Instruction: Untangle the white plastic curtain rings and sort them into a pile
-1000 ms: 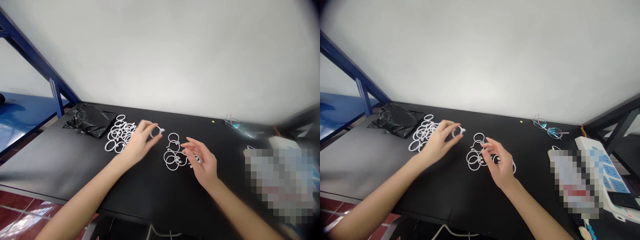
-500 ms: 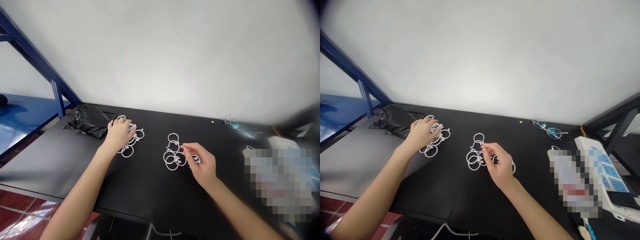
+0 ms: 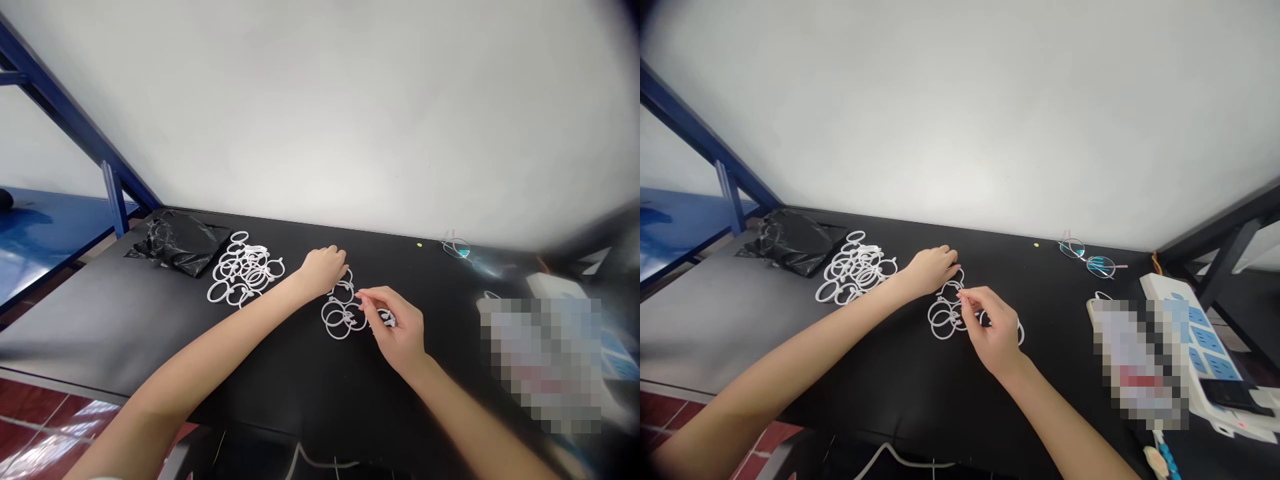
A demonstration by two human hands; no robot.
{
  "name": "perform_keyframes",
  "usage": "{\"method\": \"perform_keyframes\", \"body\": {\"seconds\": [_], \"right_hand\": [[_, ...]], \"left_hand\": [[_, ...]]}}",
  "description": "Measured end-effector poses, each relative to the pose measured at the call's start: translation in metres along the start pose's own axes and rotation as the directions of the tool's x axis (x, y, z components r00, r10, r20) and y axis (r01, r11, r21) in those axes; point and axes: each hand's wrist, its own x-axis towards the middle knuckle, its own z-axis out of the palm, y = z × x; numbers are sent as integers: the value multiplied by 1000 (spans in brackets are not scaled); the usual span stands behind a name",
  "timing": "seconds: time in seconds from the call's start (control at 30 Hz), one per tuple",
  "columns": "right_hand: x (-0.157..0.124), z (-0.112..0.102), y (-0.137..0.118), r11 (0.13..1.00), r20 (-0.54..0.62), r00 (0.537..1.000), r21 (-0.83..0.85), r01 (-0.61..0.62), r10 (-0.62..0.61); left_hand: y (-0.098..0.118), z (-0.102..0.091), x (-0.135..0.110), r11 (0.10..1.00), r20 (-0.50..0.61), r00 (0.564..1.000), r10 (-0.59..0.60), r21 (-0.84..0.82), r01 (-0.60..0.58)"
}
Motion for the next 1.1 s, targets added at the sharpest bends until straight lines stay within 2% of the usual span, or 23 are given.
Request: {"method": "perform_keyframes", "body": {"seconds": [0.17,0.23,0.3,0.37,0.4,0.47,0.53,0.57,0.63,0.73,0.8,0.87,0.93,1.0,1.07,1.1], "right_hand": [[0,2,0,1000,-1,1000,-9,25,-25],[-1,2,2,1000,-13,1000,-15,19,-19],[-1,2,4,999,-66,998,-29,-12,10],[0,0,5,997,-157,986,-38,-69,62],[1,0,5,995,-198,976,-35,-98,89],[3,-2,5,990,-230,964,-25,-140,131],[4,-2,5,986,-192,969,-20,-163,156],[3,-2,5,985,-160,973,-18,-173,168],[1,-1,7,982,-109,976,-4,-191,189],[-2,1,10,982,-104,977,29,-187,189],[-2,1,9,981,-115,975,58,-187,192],[-1,0,7,963,-80,966,130,-235,247],[0,-1,4,914,47,943,233,-331,329],[2,-2,2,864,193,909,289,-413,370],[2,-2,1,852,269,888,280,-443,373],[2,-3,1,857,282,886,267,-442,369]], "left_hand": [[2,4,9,999,-7,999,36,-25,-36],[3,2,8,999,-59,998,16,-33,-18],[4,0,3,999,-163,987,-12,-54,3],[3,1,-5,994,-357,934,-4,-100,-34],[2,2,-9,990,-474,881,12,-118,-77],[2,5,-17,977,-668,742,48,-122,-173],[2,8,-24,966,-759,648,71,-111,-235],[4,9,-27,958,-779,623,66,-124,-257],[7,10,-31,933,-791,611,26,-199,-299],[13,10,-37,879,-772,633,-65,-344,-330],[15,9,-40,862,-767,634,-100,-385,-330],[15,9,-43,859,-780,617,-106,-384,-339],[14,8,-45,859,-817,573,-65,-338,-384],[11,9,-45,860,-865,501,26,-236,-452],[8,9,-45,855,-897,424,125,-119,-505],[7,10,-45,852,-904,399,156,-81,-518]]}}
